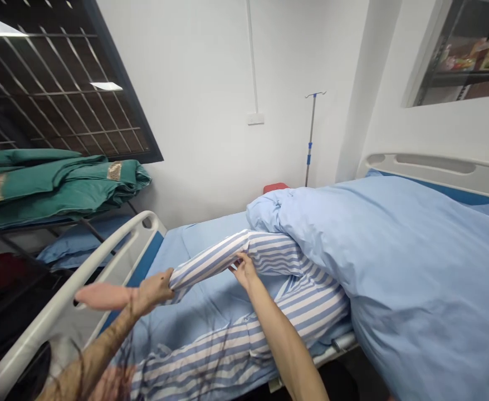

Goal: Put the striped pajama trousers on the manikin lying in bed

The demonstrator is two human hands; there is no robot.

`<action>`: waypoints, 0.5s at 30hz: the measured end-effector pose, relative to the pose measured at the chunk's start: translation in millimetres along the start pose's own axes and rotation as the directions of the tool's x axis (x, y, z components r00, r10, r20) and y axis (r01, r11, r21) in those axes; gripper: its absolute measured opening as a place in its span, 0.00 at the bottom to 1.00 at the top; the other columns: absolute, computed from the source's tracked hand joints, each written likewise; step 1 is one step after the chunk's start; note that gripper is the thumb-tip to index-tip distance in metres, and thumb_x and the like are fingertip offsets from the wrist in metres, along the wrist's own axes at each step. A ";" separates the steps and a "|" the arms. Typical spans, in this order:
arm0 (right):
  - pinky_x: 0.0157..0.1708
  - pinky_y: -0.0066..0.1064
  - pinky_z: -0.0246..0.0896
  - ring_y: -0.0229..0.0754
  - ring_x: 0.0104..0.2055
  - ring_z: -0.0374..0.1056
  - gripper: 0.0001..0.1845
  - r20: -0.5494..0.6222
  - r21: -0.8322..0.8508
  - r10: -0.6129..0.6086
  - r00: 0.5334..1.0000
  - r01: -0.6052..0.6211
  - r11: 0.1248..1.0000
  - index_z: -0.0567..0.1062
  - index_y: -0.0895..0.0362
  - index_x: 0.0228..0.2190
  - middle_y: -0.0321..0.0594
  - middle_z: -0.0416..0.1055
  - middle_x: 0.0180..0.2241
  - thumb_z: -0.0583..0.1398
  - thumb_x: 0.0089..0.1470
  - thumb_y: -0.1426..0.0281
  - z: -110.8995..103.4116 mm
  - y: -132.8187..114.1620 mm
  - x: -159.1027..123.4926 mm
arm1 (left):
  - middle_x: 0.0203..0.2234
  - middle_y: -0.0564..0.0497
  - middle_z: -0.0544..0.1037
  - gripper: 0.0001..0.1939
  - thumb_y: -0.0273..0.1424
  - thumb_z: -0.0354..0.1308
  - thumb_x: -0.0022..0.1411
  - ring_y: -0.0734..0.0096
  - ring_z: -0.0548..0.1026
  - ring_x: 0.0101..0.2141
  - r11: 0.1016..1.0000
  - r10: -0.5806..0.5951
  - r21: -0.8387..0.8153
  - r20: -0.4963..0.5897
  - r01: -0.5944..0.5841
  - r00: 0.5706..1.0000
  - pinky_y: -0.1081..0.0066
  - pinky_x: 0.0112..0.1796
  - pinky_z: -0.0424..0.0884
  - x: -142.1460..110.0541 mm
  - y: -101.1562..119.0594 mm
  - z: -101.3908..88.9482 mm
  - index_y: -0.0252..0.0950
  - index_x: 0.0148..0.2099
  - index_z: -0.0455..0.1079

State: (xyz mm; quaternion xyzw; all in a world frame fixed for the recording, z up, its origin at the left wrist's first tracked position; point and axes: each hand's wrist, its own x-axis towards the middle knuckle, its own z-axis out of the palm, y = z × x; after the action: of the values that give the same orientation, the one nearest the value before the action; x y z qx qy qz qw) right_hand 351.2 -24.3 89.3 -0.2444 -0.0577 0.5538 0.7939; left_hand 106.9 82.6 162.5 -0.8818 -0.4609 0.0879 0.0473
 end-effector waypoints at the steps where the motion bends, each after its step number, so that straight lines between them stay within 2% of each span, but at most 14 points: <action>1: 0.38 0.35 0.62 0.38 0.33 0.66 0.10 -0.017 0.057 0.032 0.999 -0.031 0.998 0.70 0.52 0.23 0.27 0.71 0.25 0.64 0.31 0.69 -1.5 15.9 1.6 | 0.40 0.40 0.77 0.21 0.30 0.50 0.51 0.52 0.75 0.40 0.997 0.013 0.076 -0.026 -0.011 1.000 0.62 0.39 0.66 -4.1 -8.6 -12.7 0.34 0.49 0.64; 4: 0.39 0.36 0.64 0.39 0.34 0.68 0.08 -0.087 0.152 0.104 0.991 -0.090 0.984 0.70 0.49 0.22 0.26 0.73 0.26 0.63 0.32 0.67 -10.0 63.4 5.9 | 0.38 0.40 0.78 0.19 0.25 0.48 0.52 0.53 0.75 0.39 0.976 0.065 0.214 -0.054 -0.053 0.996 0.59 0.42 0.64 -12.6 -20.6 -38.2 0.33 0.48 0.65; 7: 0.39 0.38 0.65 0.43 0.37 0.70 0.07 -0.117 0.133 0.088 0.989 -0.072 0.989 0.70 0.47 0.20 0.27 0.75 0.28 0.63 0.33 0.62 -19.8 93.9 9.1 | 0.38 0.41 0.78 0.19 0.23 0.50 0.52 0.55 0.75 0.39 0.973 0.060 0.225 -0.021 -0.054 0.998 0.60 0.43 0.63 -14.3 -20.0 -39.0 0.34 0.48 0.66; 10: 0.37 0.43 0.65 0.47 0.39 0.70 0.07 -0.120 0.054 0.069 0.990 -0.063 0.997 0.69 0.46 0.18 0.28 0.75 0.28 0.62 0.32 0.61 -27.0 101.1 11.1 | 0.38 0.40 0.78 0.21 0.22 0.52 0.51 0.54 0.75 0.39 0.979 0.044 0.200 0.002 -0.044 0.999 0.59 0.43 0.63 -14.0 -18.4 -25.4 0.34 0.49 0.65; 13: 0.35 0.45 0.64 0.50 0.40 0.70 0.07 -0.115 -0.041 0.070 0.991 -0.076 0.996 0.69 0.46 0.18 0.31 0.75 0.27 0.62 0.33 0.60 -29.7 96.6 11.2 | 0.38 0.39 0.78 0.21 0.22 0.54 0.50 0.53 0.75 0.39 0.984 0.039 0.171 0.016 -0.041 0.999 0.57 0.43 0.62 -14.1 -19.5 -14.8 0.33 0.49 0.66; 15: 0.34 0.46 0.63 0.51 0.39 0.70 0.08 -0.098 -0.160 0.023 0.995 -0.039 0.986 0.69 0.46 0.19 0.33 0.74 0.27 0.60 0.33 0.58 -28.4 92.0 10.6 | 0.38 0.39 0.78 0.20 0.22 0.53 0.51 0.52 0.75 0.39 0.987 0.040 0.153 0.015 -0.042 0.999 0.56 0.44 0.62 -13.9 -21.1 -12.8 0.33 0.49 0.66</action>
State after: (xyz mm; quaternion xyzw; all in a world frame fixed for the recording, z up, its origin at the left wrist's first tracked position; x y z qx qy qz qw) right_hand 287.2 0.7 21.0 -0.3349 -0.0606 0.5473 0.7646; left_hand 84.7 83.2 180.0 -0.8843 -0.4349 0.1293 0.1102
